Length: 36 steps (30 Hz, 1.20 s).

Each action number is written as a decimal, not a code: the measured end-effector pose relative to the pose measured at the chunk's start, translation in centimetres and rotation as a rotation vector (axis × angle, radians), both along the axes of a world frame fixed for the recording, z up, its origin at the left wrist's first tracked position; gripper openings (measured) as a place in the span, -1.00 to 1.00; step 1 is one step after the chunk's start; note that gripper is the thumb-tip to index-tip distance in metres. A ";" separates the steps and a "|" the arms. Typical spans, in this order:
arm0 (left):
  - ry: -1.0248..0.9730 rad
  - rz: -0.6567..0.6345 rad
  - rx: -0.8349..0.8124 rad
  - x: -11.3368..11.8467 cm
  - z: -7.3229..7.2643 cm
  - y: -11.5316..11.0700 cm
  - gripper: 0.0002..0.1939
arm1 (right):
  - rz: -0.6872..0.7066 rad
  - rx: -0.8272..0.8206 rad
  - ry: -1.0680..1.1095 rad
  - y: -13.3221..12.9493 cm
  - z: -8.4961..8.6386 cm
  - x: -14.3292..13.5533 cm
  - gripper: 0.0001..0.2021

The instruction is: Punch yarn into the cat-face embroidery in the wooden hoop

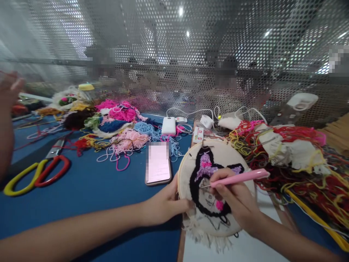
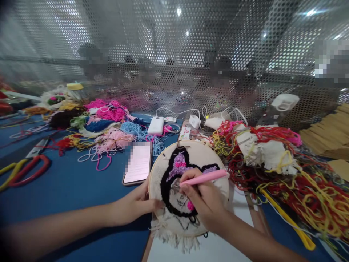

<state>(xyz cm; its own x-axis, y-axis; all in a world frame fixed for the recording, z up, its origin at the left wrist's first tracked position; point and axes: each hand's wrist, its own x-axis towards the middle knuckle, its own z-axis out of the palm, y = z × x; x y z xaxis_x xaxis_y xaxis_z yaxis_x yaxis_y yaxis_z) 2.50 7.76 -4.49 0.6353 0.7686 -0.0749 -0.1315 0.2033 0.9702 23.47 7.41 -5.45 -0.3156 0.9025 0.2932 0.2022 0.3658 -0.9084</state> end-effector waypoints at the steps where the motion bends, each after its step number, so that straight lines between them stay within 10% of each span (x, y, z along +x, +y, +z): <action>1: -0.004 -0.001 0.000 0.0 -0.1 -0.1 -0.12 | -0.010 -0.011 0.026 -0.1 0.0 0.0 -0.85; 36: -0.078 -0.012 0.084 0.0 -0.4 -0.5 -0.11 | 0.026 0.205 -0.314 -0.8 1.1 -0.4 -0.90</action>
<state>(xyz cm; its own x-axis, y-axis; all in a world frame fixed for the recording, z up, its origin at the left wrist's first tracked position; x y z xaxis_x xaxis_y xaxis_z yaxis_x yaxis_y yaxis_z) 2.49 7.27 -4.89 0.6462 0.7622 0.0388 -0.2048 0.1242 0.9709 23.03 6.63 -4.34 -0.4408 0.8255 0.3526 0.4473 0.5425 -0.7110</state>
